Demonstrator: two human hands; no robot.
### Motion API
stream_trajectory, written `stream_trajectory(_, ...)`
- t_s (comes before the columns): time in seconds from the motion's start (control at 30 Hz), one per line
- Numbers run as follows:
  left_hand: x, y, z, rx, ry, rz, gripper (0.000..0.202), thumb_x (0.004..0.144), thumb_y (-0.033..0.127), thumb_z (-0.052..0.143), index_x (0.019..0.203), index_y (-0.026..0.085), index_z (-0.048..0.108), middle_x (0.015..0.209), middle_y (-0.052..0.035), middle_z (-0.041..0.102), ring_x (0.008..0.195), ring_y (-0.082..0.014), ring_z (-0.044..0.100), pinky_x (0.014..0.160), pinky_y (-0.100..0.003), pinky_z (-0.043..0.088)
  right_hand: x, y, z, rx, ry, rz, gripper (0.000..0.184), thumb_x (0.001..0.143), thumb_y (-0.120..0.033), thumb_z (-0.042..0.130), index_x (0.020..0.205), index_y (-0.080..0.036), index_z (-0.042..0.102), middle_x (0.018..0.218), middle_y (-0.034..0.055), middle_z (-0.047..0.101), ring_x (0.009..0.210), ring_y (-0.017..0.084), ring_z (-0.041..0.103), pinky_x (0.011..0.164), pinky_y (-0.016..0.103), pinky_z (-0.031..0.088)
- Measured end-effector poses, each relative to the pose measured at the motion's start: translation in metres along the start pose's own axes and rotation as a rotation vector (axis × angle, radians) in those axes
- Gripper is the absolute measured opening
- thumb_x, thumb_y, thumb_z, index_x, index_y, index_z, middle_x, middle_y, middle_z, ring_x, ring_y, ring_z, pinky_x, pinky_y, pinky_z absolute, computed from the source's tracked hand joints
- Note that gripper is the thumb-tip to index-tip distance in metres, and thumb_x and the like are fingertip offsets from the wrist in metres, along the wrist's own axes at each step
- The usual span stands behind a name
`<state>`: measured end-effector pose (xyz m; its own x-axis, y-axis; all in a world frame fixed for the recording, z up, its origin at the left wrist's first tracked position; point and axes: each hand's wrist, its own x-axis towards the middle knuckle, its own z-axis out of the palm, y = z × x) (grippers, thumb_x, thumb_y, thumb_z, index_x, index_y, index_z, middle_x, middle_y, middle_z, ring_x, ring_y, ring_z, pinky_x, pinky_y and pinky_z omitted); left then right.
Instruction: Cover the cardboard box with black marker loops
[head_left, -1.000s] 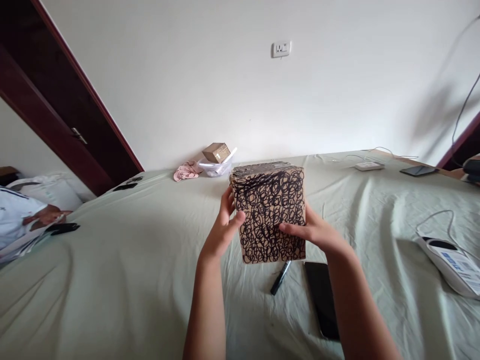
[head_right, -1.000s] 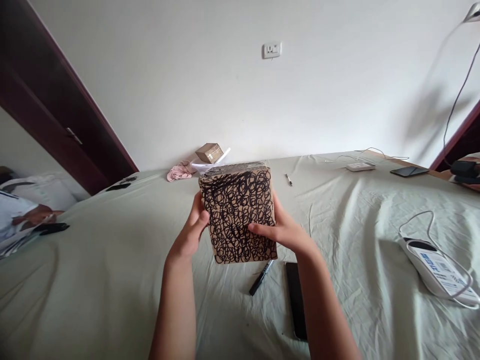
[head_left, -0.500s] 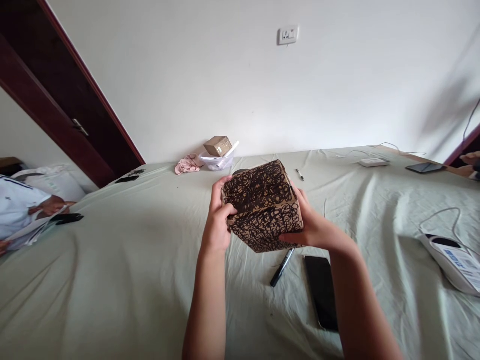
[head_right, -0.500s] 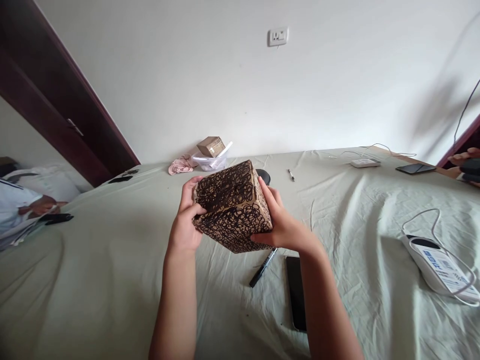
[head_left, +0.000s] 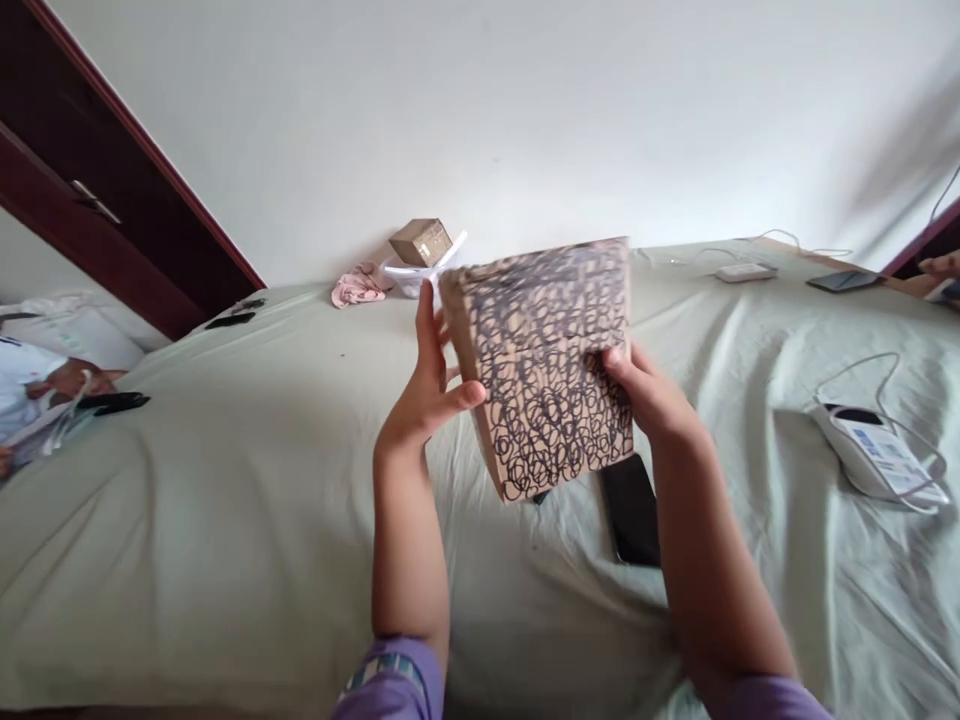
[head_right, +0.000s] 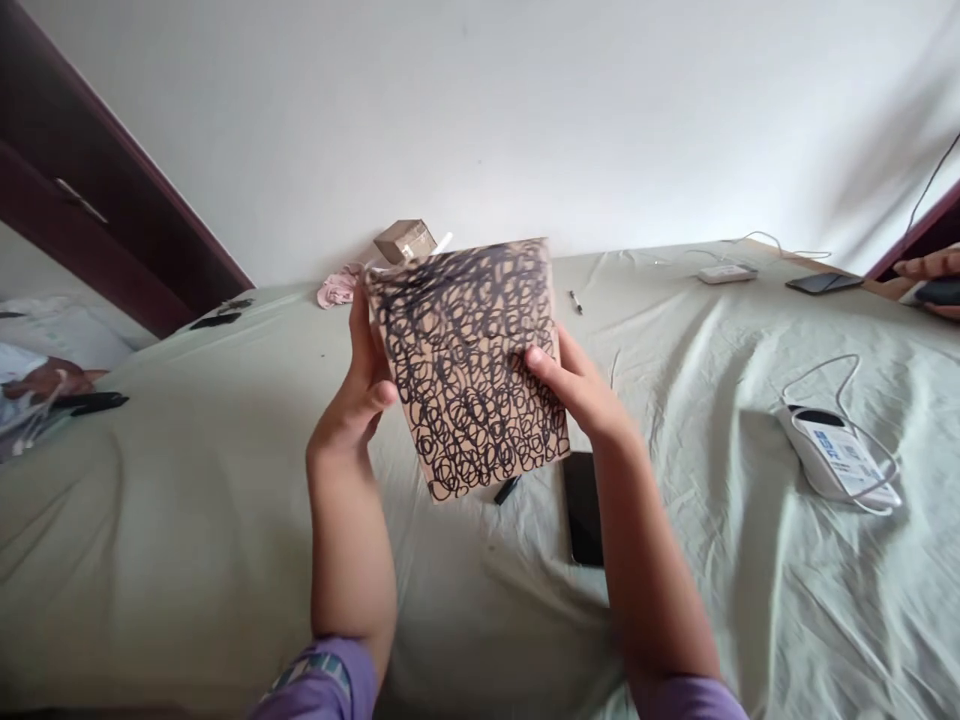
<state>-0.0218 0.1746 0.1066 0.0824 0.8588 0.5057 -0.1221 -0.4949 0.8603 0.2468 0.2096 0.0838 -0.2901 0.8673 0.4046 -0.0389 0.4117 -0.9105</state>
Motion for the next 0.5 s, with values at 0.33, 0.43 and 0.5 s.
stream_trajectory(0.33,-0.021,-0.083,-0.029,-0.079,0.296,-0.015,0.111,0.065,0.045,0.086,0.164,0.035,0.037,0.165,-0.0068,0.050,0.156,-0.0386,0.043,0.130,-0.051,0.034,-0.052,0.112,0.011,-0.499,-0.297,-0.077,0.071,0.091,-0.033,0.062,0.159,-0.019,0.048,0.152,0.0202,0.061,0.148,0.039,0.049,0.123,0.068,0.036)
stream_trajectory(0.43,-0.029,-0.117,-0.038,-0.071,0.319,-0.084,0.107,0.062,0.036,0.085,0.161,0.032,0.044,0.163,-0.0077,0.053,0.155,-0.0377,0.045,0.129,-0.048,0.035,-0.071,0.137,0.016,-0.822,-0.549,-0.156,0.052,0.077,-0.013,0.065,0.128,-0.020,0.071,0.139,0.0172,0.067,0.149,0.043,0.043,0.125,0.079,0.019)
stream_trajectory(0.5,-0.034,-0.130,-0.039,-0.138,0.339,-0.117,0.100,0.066,0.037,0.079,0.160,0.031,0.045,0.161,-0.0074,0.056,0.153,-0.0369,0.048,0.128,-0.050,0.037,-0.079,0.141,0.019,-0.897,-0.614,-0.179,0.041,0.081,-0.010,0.061,0.118,-0.021,0.072,0.134,0.0152,0.068,0.142,0.040,0.049,0.124,0.080,0.016)
